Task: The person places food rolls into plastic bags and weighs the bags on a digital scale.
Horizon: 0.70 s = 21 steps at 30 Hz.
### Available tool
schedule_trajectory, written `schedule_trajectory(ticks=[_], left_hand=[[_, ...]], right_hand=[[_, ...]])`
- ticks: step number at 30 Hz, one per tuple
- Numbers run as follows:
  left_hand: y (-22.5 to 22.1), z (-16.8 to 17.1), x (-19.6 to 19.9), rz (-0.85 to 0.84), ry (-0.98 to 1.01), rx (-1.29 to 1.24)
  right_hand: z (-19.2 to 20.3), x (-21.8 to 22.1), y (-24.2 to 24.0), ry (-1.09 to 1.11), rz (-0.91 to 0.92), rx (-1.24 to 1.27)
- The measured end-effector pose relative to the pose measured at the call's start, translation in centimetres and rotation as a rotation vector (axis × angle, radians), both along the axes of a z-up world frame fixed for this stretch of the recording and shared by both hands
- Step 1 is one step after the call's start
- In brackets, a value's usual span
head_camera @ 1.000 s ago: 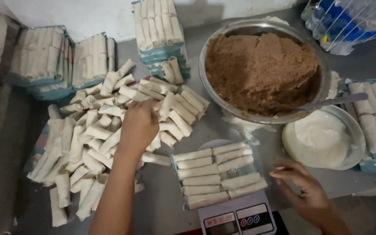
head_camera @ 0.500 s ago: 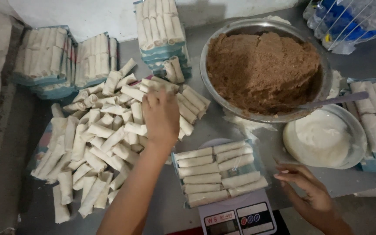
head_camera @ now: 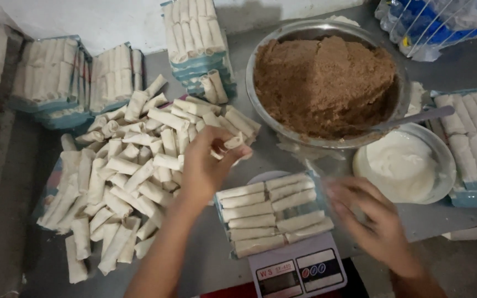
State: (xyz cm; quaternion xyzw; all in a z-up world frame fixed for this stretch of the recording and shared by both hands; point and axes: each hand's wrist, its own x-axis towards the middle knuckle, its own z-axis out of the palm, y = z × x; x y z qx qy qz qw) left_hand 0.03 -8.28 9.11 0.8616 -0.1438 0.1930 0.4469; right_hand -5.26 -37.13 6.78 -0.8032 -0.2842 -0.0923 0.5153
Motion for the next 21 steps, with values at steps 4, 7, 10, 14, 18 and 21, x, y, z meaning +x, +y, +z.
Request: schedule_trajectory(ticks=[4,7,10,14,18,21], left_hand=[[-3.2,2.4,-3.7,0.128,0.246,-0.452],[-5.0,-1.0,-5.0,-0.16,0.043,-0.566],[-5.0,0.6,-7.0,-0.253,0.113,-0.263],[-4.6,-1.0,-9.3,-0.204,-0.033,0.02],[-2.9,-3.4,-12.3,0.102,0.12,-0.043],[-2.6,-5.6,-13.5,0.242,0.246,-0.125]], right_hand=[[0.9,3.0,4.9,-0.114,0.098,0.067],[0.0,3.1,5.3,0.064,0.203,0.231],[1.5,1.8,3.0,0.438,0.167,0.067],[-0.3,0.8,-1.7,0.327,-0.038,-0.028],[-5.1,-0.5,-5.1,0.118,-0.317,-0.156],[-5.3,-1.0,-4.6,0.167,-0.328,-0.17]])
